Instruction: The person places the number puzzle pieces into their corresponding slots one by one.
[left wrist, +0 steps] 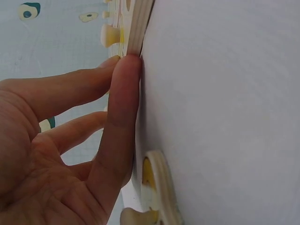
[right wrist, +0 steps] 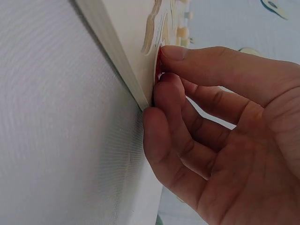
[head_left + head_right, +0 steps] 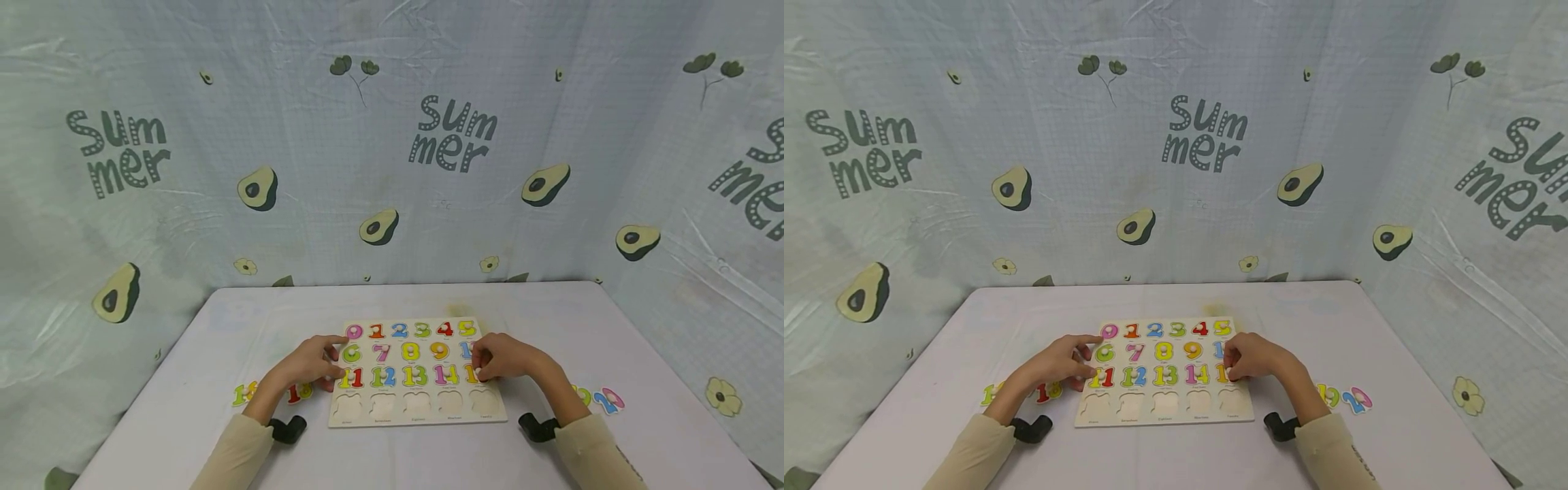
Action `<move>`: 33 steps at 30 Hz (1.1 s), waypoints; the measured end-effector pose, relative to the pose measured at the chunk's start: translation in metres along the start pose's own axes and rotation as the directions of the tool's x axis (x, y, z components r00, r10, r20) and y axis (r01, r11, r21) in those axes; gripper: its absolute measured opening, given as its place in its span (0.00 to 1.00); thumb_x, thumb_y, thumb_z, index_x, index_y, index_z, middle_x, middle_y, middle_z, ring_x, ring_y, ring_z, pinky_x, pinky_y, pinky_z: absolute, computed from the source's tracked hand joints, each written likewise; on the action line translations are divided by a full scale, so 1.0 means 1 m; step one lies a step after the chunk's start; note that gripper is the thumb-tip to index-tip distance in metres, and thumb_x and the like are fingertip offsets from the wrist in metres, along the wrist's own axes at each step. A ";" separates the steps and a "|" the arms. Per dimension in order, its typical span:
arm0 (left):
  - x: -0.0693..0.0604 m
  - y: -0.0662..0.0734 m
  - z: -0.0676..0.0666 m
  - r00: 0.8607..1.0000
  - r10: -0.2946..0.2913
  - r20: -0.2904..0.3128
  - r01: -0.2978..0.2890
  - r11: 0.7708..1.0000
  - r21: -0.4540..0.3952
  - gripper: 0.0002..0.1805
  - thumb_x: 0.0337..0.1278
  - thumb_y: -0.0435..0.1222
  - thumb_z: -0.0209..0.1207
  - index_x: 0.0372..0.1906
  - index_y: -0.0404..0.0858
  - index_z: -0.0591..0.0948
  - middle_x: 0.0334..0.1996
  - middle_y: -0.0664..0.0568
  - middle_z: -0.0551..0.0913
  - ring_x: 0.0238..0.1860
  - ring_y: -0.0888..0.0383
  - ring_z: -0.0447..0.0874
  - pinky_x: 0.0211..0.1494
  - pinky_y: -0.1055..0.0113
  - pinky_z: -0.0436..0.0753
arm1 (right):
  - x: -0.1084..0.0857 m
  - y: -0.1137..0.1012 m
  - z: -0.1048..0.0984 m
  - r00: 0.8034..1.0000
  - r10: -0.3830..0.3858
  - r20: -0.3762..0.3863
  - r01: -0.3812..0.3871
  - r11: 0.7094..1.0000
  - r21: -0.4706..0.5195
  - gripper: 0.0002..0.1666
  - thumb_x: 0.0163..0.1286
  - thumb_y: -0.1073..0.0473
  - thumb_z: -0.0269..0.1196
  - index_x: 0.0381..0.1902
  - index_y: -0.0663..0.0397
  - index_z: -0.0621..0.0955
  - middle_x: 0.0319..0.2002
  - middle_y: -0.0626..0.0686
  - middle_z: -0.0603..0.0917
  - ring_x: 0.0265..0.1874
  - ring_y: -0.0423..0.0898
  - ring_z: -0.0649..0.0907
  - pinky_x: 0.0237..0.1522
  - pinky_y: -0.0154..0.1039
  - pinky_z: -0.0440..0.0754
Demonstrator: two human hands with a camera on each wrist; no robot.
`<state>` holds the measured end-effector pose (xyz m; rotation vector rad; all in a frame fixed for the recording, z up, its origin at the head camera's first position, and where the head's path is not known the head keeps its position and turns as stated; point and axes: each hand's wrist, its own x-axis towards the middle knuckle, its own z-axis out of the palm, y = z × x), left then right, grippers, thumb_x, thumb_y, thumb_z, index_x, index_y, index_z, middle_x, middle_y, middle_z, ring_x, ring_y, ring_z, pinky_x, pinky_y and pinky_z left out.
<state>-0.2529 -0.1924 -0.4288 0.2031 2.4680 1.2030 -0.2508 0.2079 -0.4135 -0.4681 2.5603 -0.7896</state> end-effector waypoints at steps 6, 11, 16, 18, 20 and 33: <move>0.000 0.000 0.002 1.000 0.008 -0.001 -0.008 1.000 0.022 0.39 0.56 0.28 0.71 0.74 0.36 0.71 0.43 0.44 0.76 0.24 0.55 0.81 0.30 0.63 0.87 | -0.001 0.001 0.002 1.000 0.014 0.002 -0.014 1.000 0.007 0.09 0.61 0.66 0.73 0.31 0.53 0.81 0.26 0.48 0.76 0.27 0.43 0.76 0.31 0.35 0.74; -0.001 0.000 0.001 1.000 0.011 0.002 -0.012 0.999 0.041 0.38 0.56 0.29 0.71 0.74 0.36 0.72 0.43 0.44 0.76 0.26 0.55 0.81 0.31 0.64 0.87 | -0.002 0.000 0.002 1.000 0.029 0.003 -0.029 0.999 0.020 0.09 0.61 0.66 0.73 0.32 0.54 0.81 0.26 0.49 0.77 0.27 0.44 0.76 0.31 0.36 0.75; -0.005 0.002 -0.002 1.000 0.014 0.019 -0.014 0.999 0.037 0.37 0.58 0.31 0.71 0.74 0.38 0.72 0.45 0.44 0.77 0.26 0.55 0.83 0.33 0.63 0.87 | -0.002 0.002 0.002 0.999 0.031 0.010 -0.031 0.999 0.032 0.09 0.61 0.65 0.73 0.32 0.54 0.81 0.26 0.49 0.77 0.26 0.44 0.76 0.30 0.36 0.77; -0.007 0.002 -0.004 0.999 0.020 0.032 -0.021 0.999 0.038 0.37 0.59 0.33 0.70 0.74 0.39 0.71 0.46 0.44 0.78 0.27 0.55 0.84 0.35 0.63 0.88 | -0.002 0.002 0.002 0.999 0.028 0.015 -0.028 0.999 0.035 0.09 0.61 0.65 0.73 0.33 0.54 0.81 0.26 0.49 0.76 0.26 0.44 0.76 0.30 0.36 0.76; -0.009 0.002 -0.009 0.998 0.041 0.047 -0.043 0.997 0.058 0.38 0.60 0.35 0.70 0.75 0.39 0.71 0.47 0.44 0.79 0.28 0.55 0.85 0.36 0.63 0.87 | -0.001 0.003 0.002 1.000 0.025 0.019 -0.025 0.999 0.040 0.09 0.61 0.65 0.73 0.33 0.55 0.81 0.26 0.48 0.76 0.26 0.44 0.76 0.30 0.36 0.76; -0.038 0.002 -0.075 0.989 0.150 0.013 -0.150 0.975 0.160 0.33 0.63 0.36 0.69 0.71 0.32 0.72 0.40 0.45 0.83 0.37 0.51 0.84 0.43 0.58 0.89 | 0.000 0.003 0.000 0.999 0.027 0.023 -0.028 0.998 0.051 0.09 0.61 0.64 0.73 0.33 0.54 0.81 0.27 0.49 0.76 0.26 0.44 0.76 0.31 0.37 0.77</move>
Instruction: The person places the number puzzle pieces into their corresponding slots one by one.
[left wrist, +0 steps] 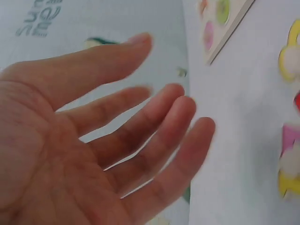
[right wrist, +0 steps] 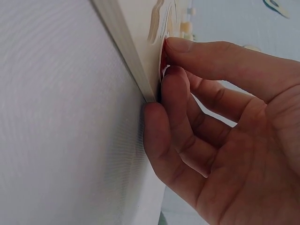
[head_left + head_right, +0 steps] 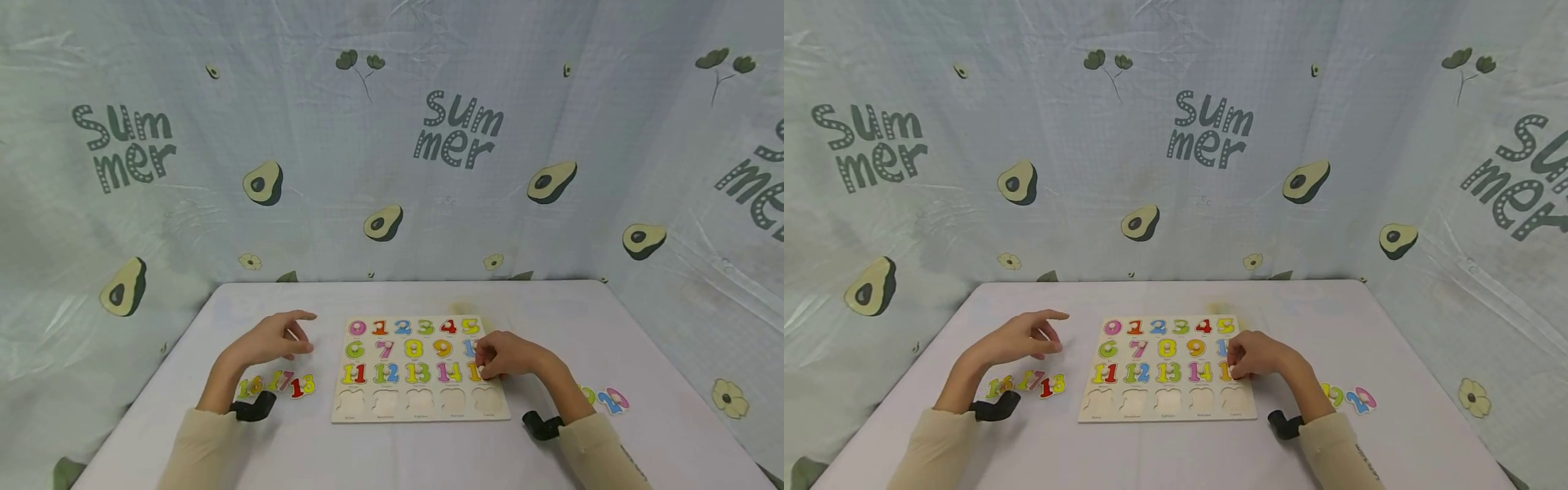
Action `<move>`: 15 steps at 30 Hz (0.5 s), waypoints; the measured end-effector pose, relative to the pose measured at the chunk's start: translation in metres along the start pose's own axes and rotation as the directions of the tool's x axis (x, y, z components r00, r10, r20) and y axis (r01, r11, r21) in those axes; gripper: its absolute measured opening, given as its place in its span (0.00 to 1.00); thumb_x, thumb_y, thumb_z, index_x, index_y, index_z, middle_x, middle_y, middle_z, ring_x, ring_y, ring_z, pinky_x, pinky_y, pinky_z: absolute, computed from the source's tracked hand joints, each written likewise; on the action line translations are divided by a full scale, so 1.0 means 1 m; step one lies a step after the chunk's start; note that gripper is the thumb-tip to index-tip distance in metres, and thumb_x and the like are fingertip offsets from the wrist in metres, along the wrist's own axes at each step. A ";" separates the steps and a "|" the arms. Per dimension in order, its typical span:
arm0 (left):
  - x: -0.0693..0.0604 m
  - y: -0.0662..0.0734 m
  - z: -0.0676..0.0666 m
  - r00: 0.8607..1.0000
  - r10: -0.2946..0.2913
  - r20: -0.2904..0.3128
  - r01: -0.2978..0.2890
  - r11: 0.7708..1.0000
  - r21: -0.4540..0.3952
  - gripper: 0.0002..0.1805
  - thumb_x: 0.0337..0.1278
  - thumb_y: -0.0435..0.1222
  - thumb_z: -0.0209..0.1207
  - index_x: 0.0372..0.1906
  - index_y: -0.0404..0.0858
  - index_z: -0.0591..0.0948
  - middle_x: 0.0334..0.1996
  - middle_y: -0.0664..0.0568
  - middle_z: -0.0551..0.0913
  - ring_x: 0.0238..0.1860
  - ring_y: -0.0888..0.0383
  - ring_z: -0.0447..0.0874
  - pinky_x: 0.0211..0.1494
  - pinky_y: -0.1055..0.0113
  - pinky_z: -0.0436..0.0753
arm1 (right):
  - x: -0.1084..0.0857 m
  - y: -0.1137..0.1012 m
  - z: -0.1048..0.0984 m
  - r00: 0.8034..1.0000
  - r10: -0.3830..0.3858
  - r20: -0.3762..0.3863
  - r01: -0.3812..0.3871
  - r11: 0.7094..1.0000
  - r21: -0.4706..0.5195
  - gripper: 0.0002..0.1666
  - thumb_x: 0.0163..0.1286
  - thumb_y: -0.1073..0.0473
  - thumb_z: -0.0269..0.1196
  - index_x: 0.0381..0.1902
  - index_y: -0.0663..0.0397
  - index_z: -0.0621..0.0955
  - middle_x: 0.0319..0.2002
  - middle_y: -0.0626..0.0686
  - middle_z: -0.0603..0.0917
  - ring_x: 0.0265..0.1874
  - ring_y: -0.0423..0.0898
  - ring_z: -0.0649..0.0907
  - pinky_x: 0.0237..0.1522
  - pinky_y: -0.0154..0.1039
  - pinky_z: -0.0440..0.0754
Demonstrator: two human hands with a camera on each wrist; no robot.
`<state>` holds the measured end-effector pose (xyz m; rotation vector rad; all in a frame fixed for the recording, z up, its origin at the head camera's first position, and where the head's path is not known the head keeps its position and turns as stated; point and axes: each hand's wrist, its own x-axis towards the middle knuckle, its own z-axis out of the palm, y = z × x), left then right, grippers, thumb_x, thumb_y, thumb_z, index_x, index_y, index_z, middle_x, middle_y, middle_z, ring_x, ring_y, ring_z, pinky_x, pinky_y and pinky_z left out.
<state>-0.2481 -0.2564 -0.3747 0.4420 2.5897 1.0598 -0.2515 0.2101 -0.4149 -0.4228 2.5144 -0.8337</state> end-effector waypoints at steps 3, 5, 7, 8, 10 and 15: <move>-0.011 -0.010 -0.016 0.999 -0.018 0.031 0.018 1.000 -0.016 0.24 0.61 0.34 0.69 0.58 0.28 0.79 0.35 0.46 0.81 0.35 0.51 0.83 0.42 0.57 0.88 | 0.001 0.000 0.000 1.000 -0.005 0.003 0.005 1.000 0.004 0.09 0.61 0.64 0.74 0.33 0.54 0.81 0.27 0.49 0.76 0.26 0.44 0.76 0.31 0.37 0.77; -0.020 -0.018 -0.026 0.998 -0.044 0.053 0.045 0.999 -0.009 0.18 0.60 0.33 0.69 0.52 0.27 0.81 0.32 0.47 0.80 0.34 0.52 0.82 0.41 0.58 0.88 | 0.001 0.001 0.000 1.000 -0.007 0.005 0.007 1.000 0.007 0.09 0.61 0.64 0.74 0.33 0.54 0.81 0.27 0.48 0.77 0.26 0.43 0.76 0.30 0.36 0.77; -0.028 -0.026 -0.035 0.994 -0.092 0.059 0.091 0.996 0.013 0.14 0.60 0.32 0.69 0.47 0.28 0.82 0.31 0.48 0.80 0.35 0.52 0.81 0.40 0.58 0.87 | 0.001 0.002 -0.001 1.000 -0.008 0.006 0.008 1.000 0.007 0.09 0.61 0.63 0.74 0.33 0.54 0.81 0.27 0.48 0.77 0.26 0.43 0.76 0.30 0.36 0.77; -0.032 -0.030 -0.039 0.991 -0.119 0.059 0.118 0.993 0.024 0.13 0.59 0.31 0.69 0.45 0.29 0.83 0.32 0.48 0.80 0.35 0.53 0.81 0.40 0.58 0.87 | 0.001 0.002 0.000 1.000 -0.008 0.007 0.008 1.000 0.008 0.09 0.61 0.63 0.74 0.33 0.54 0.81 0.27 0.48 0.77 0.26 0.43 0.76 0.30 0.36 0.77; -0.038 -0.037 -0.045 0.981 -0.184 0.057 0.182 0.983 0.033 0.10 0.59 0.30 0.68 0.44 0.29 0.83 0.33 0.48 0.81 0.36 0.53 0.82 0.40 0.58 0.87 | 0.001 0.002 0.000 1.000 -0.006 0.004 0.006 1.000 0.009 0.09 0.61 0.63 0.74 0.33 0.54 0.81 0.26 0.48 0.77 0.26 0.43 0.76 0.30 0.36 0.77; -0.046 -0.050 -0.049 0.948 -0.314 0.054 0.313 0.950 0.024 0.09 0.58 0.29 0.67 0.42 0.30 0.83 0.36 0.46 0.84 0.36 0.53 0.83 0.41 0.56 0.89 | 0.000 0.002 0.001 1.000 0.000 0.001 0.000 1.000 0.007 0.09 0.62 0.63 0.73 0.33 0.54 0.81 0.27 0.49 0.77 0.26 0.44 0.76 0.30 0.36 0.77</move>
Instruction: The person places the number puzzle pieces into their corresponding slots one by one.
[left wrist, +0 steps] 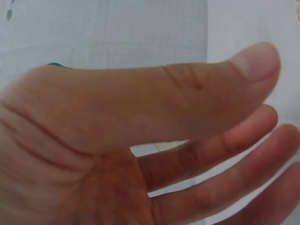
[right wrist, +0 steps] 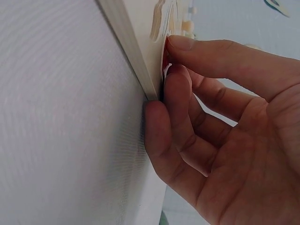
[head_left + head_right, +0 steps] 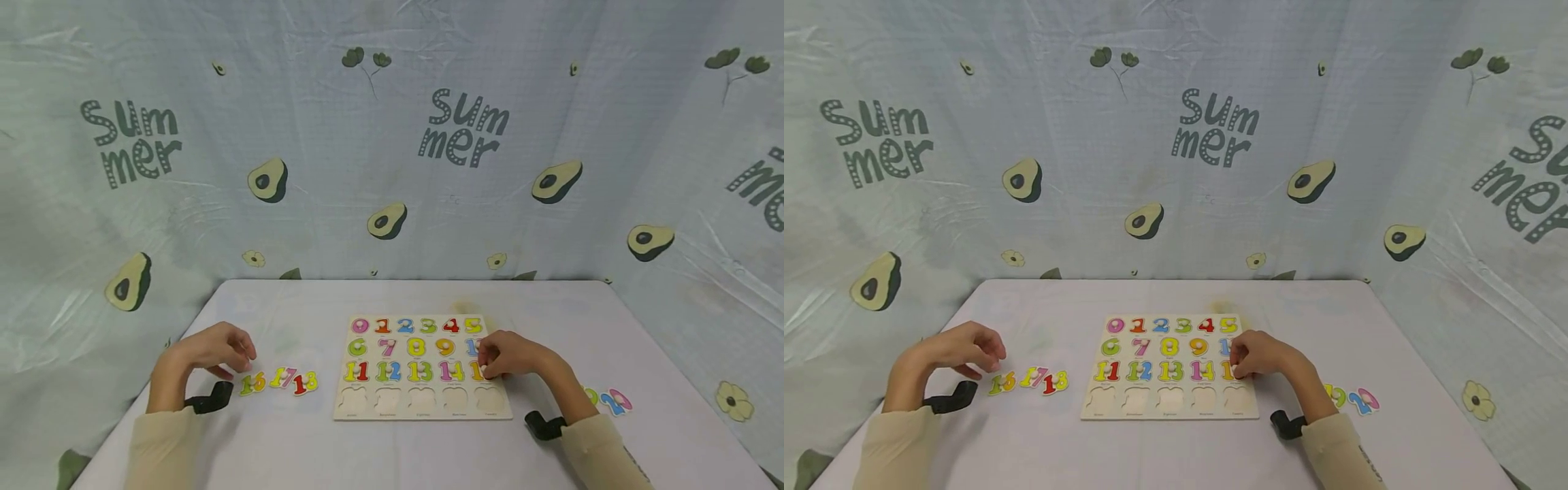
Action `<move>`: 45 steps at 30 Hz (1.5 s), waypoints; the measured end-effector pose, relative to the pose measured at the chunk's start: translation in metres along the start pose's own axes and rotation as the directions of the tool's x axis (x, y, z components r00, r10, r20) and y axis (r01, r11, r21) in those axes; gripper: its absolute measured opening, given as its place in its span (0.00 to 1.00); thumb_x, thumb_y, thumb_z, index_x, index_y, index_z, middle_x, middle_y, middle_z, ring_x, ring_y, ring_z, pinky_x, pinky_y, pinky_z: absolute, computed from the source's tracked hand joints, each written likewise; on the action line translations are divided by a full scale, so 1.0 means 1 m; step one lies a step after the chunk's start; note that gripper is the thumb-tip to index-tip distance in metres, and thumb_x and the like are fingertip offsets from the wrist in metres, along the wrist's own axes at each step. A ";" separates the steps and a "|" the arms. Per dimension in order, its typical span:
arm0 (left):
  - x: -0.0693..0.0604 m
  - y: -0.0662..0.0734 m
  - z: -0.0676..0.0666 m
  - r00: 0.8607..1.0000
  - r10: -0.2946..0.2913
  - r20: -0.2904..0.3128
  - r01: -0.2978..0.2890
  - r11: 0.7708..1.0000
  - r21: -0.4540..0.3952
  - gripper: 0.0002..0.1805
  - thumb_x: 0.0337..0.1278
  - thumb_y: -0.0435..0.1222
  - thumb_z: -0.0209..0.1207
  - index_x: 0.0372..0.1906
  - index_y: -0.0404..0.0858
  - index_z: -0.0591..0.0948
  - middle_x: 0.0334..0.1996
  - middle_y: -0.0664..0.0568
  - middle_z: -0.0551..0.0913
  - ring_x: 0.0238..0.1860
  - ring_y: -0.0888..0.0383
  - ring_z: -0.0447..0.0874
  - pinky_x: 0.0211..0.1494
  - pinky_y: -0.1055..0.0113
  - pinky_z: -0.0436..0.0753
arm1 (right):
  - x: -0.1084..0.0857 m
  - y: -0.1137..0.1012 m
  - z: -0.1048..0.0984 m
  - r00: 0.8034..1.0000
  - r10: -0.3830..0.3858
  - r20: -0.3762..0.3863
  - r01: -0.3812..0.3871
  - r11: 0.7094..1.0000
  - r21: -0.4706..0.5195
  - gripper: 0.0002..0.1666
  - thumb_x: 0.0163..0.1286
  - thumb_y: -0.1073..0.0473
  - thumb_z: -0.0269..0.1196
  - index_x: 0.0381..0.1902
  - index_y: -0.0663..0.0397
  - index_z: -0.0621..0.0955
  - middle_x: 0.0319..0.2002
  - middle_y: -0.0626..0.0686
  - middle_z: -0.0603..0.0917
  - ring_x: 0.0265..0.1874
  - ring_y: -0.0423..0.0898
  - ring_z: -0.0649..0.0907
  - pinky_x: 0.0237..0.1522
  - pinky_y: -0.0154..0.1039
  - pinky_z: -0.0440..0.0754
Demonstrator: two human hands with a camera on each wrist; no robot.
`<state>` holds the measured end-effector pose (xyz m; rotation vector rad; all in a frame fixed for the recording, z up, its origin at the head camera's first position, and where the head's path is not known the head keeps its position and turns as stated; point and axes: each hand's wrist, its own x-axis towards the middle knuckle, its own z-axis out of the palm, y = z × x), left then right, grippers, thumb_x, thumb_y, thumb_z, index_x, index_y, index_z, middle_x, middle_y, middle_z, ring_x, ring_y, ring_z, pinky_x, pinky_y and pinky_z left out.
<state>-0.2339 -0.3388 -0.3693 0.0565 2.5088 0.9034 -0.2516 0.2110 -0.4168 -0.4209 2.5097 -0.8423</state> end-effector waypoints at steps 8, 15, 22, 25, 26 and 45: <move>0.010 -0.012 0.012 0.991 -0.134 0.028 0.132 0.989 0.059 0.10 0.53 0.35 0.75 0.34 0.36 0.85 0.29 0.51 0.86 0.31 0.56 0.82 0.35 0.65 0.82 | 0.000 0.002 0.001 1.000 -0.003 0.009 0.003 1.000 0.012 0.10 0.61 0.63 0.74 0.33 0.54 0.81 0.27 0.48 0.77 0.26 0.44 0.76 0.30 0.37 0.77; 0.013 -0.015 0.015 0.991 -0.115 0.066 0.112 0.992 0.050 0.08 0.54 0.33 0.73 0.35 0.36 0.85 0.30 0.52 0.87 0.31 0.56 0.82 0.36 0.65 0.81 | 0.002 0.002 -0.001 1.000 -0.024 0.014 0.024 1.000 0.008 0.10 0.60 0.63 0.74 0.34 0.54 0.81 0.26 0.48 0.77 0.26 0.43 0.76 0.29 0.35 0.76; 0.015 -0.013 0.014 0.993 -0.100 0.060 0.096 0.993 0.065 0.05 0.54 0.32 0.72 0.33 0.35 0.86 0.28 0.51 0.87 0.30 0.57 0.82 0.37 0.64 0.84 | 0.000 0.001 -0.003 0.999 -0.047 0.028 0.046 0.999 0.028 0.10 0.60 0.63 0.73 0.35 0.55 0.81 0.26 0.48 0.76 0.26 0.43 0.75 0.29 0.36 0.76; 0.015 -0.012 0.013 0.994 -0.091 0.056 0.087 0.994 0.069 0.05 0.54 0.32 0.72 0.33 0.34 0.87 0.28 0.51 0.86 0.29 0.57 0.81 0.37 0.64 0.84 | -0.001 0.001 -0.004 0.998 -0.052 0.032 0.051 0.998 0.033 0.11 0.59 0.63 0.74 0.35 0.55 0.81 0.26 0.48 0.76 0.26 0.43 0.75 0.29 0.36 0.76; 0.015 -0.011 0.013 0.995 -0.088 0.055 0.084 0.994 0.071 0.06 0.54 0.32 0.72 0.33 0.34 0.86 0.29 0.51 0.86 0.29 0.57 0.81 0.37 0.64 0.84 | -0.001 0.000 -0.004 0.998 -0.050 0.032 0.049 0.998 0.032 0.11 0.59 0.62 0.74 0.36 0.55 0.81 0.26 0.48 0.76 0.26 0.43 0.75 0.29 0.36 0.76; 0.020 0.039 0.030 0.957 0.267 0.109 -0.265 0.964 -0.037 0.06 0.52 0.29 0.70 0.34 0.32 0.85 0.28 0.50 0.85 0.28 0.57 0.81 0.37 0.62 0.87 | -0.010 0.007 -0.018 0.997 0.059 -0.041 -0.059 0.998 -0.011 0.26 0.57 0.57 0.77 0.51 0.54 0.80 0.33 0.51 0.80 0.29 0.45 0.79 0.33 0.37 0.79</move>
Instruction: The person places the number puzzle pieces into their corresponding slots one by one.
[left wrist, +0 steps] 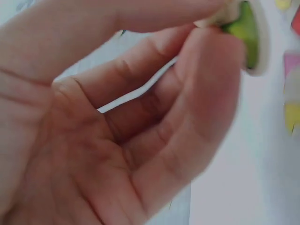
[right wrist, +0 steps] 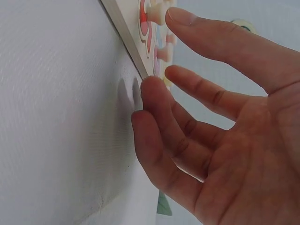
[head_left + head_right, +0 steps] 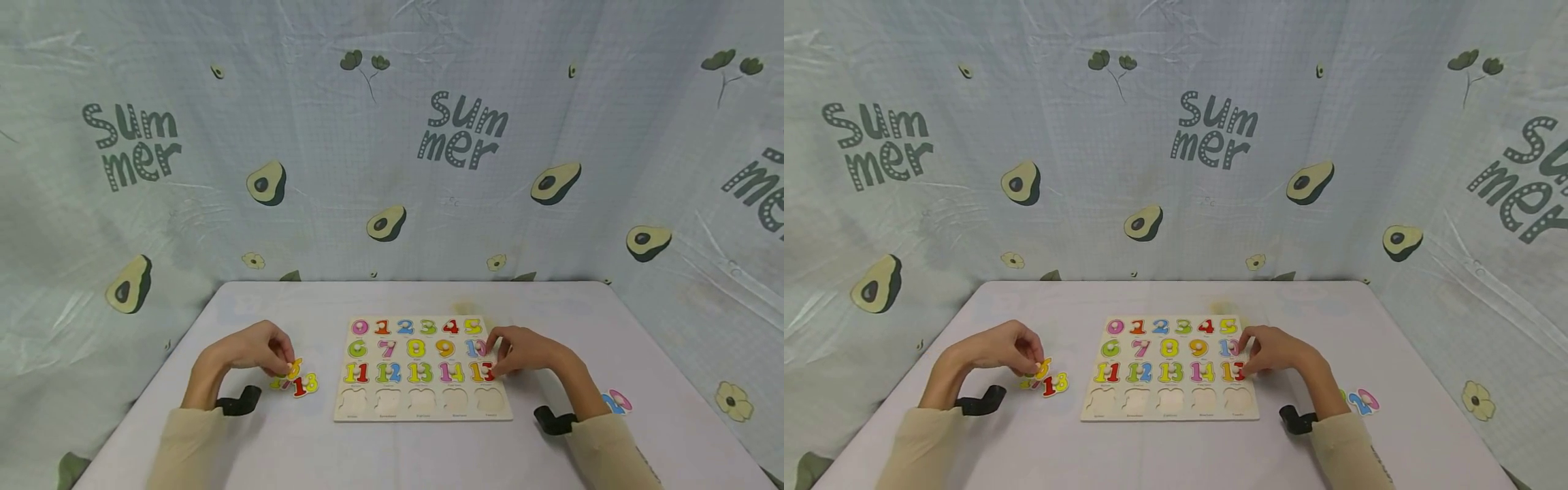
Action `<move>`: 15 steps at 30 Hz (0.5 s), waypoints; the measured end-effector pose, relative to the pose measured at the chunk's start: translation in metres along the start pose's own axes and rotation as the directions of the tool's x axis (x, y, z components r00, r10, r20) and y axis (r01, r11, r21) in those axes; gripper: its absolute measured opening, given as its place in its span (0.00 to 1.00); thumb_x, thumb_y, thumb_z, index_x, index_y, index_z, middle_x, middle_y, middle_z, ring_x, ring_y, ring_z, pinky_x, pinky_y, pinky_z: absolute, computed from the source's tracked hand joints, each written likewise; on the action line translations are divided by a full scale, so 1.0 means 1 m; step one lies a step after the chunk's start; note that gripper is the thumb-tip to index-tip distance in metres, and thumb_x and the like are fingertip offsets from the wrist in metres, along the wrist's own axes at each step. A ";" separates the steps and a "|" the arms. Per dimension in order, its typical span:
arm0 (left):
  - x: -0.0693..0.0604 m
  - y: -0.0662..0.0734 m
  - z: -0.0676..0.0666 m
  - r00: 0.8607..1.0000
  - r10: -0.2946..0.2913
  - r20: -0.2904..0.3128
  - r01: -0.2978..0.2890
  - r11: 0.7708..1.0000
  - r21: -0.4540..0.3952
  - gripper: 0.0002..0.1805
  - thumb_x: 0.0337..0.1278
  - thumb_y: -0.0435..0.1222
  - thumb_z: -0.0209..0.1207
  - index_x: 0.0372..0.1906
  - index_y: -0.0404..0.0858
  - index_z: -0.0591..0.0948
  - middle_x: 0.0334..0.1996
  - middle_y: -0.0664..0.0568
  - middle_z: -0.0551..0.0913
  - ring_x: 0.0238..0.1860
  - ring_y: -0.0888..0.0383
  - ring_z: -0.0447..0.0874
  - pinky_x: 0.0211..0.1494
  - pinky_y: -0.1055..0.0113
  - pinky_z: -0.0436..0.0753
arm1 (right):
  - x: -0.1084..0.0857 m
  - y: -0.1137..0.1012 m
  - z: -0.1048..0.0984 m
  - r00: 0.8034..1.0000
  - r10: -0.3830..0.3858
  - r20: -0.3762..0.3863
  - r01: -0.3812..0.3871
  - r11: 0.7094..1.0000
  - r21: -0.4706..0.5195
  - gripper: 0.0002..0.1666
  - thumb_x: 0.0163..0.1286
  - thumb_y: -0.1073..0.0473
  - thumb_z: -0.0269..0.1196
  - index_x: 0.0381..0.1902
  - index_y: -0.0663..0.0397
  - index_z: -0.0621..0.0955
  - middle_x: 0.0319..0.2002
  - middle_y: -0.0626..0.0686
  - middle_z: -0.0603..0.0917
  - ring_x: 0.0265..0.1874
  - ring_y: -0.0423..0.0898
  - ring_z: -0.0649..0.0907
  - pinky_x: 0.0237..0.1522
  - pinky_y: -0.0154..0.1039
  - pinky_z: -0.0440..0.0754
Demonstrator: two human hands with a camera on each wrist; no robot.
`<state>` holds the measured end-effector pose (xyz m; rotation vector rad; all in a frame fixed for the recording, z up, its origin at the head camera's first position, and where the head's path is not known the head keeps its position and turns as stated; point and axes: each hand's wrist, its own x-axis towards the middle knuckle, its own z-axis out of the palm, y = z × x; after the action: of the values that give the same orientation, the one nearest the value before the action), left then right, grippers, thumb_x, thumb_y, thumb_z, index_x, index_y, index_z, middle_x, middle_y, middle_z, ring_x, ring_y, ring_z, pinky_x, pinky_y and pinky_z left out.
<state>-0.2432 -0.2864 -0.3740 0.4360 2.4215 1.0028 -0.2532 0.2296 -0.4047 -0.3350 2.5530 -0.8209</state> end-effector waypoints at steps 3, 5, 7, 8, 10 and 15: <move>0.011 0.008 0.009 0.999 0.031 0.009 -0.031 0.999 0.009 0.06 0.50 0.30 0.71 0.33 0.33 0.85 0.27 0.51 0.85 0.27 0.58 0.80 0.35 0.62 0.86 | 0.000 0.003 -0.001 1.000 0.026 -0.003 -0.026 1.000 0.003 0.32 0.56 0.57 0.79 0.57 0.54 0.78 0.32 0.52 0.80 0.29 0.46 0.79 0.33 0.38 0.79; 0.018 0.014 0.015 0.999 0.050 0.012 -0.050 0.998 0.025 0.05 0.50 0.30 0.71 0.32 0.35 0.85 0.26 0.51 0.85 0.26 0.58 0.80 0.34 0.62 0.85 | 0.000 0.004 -0.001 0.999 0.040 -0.001 -0.040 0.999 0.008 0.36 0.55 0.57 0.79 0.60 0.55 0.76 0.32 0.52 0.80 0.30 0.46 0.79 0.34 0.38 0.78; 0.023 0.019 0.021 0.998 0.067 0.017 -0.068 0.997 0.042 0.05 0.51 0.30 0.72 0.31 0.36 0.85 0.26 0.52 0.85 0.26 0.58 0.79 0.33 0.62 0.84 | 0.001 0.004 -0.001 0.999 0.045 0.003 -0.045 0.999 0.008 0.39 0.55 0.57 0.79 0.63 0.55 0.75 0.32 0.52 0.79 0.30 0.46 0.79 0.34 0.38 0.79; 0.026 0.021 0.024 0.997 0.078 0.017 -0.079 0.995 0.054 0.05 0.50 0.30 0.72 0.31 0.36 0.85 0.26 0.52 0.85 0.25 0.58 0.78 0.32 0.62 0.83 | 0.001 0.005 0.000 0.999 0.047 0.007 -0.047 0.999 0.009 0.41 0.55 0.57 0.79 0.64 0.56 0.74 0.32 0.52 0.79 0.30 0.46 0.79 0.34 0.38 0.79; 0.030 0.025 0.031 0.994 0.103 0.022 -0.105 0.992 0.073 0.05 0.51 0.30 0.72 0.30 0.37 0.85 0.26 0.53 0.84 0.26 0.59 0.78 0.32 0.64 0.82 | 0.002 0.004 0.000 0.999 0.045 0.013 -0.045 0.999 0.007 0.43 0.55 0.57 0.79 0.66 0.57 0.73 0.33 0.52 0.79 0.30 0.46 0.79 0.34 0.38 0.79; 0.041 0.034 0.052 0.987 0.155 0.045 -0.158 0.985 0.069 0.05 0.51 0.30 0.73 0.28 0.39 0.86 0.25 0.54 0.84 0.25 0.60 0.78 0.32 0.65 0.84 | 0.001 0.004 0.000 0.999 0.040 0.022 -0.040 0.999 -0.003 0.46 0.55 0.59 0.79 0.69 0.59 0.71 0.35 0.53 0.77 0.31 0.47 0.77 0.34 0.38 0.79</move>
<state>-0.2455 -0.2150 -0.3935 0.6741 2.4242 0.9634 -0.2545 0.2325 -0.4078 -0.2915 2.5320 -0.7952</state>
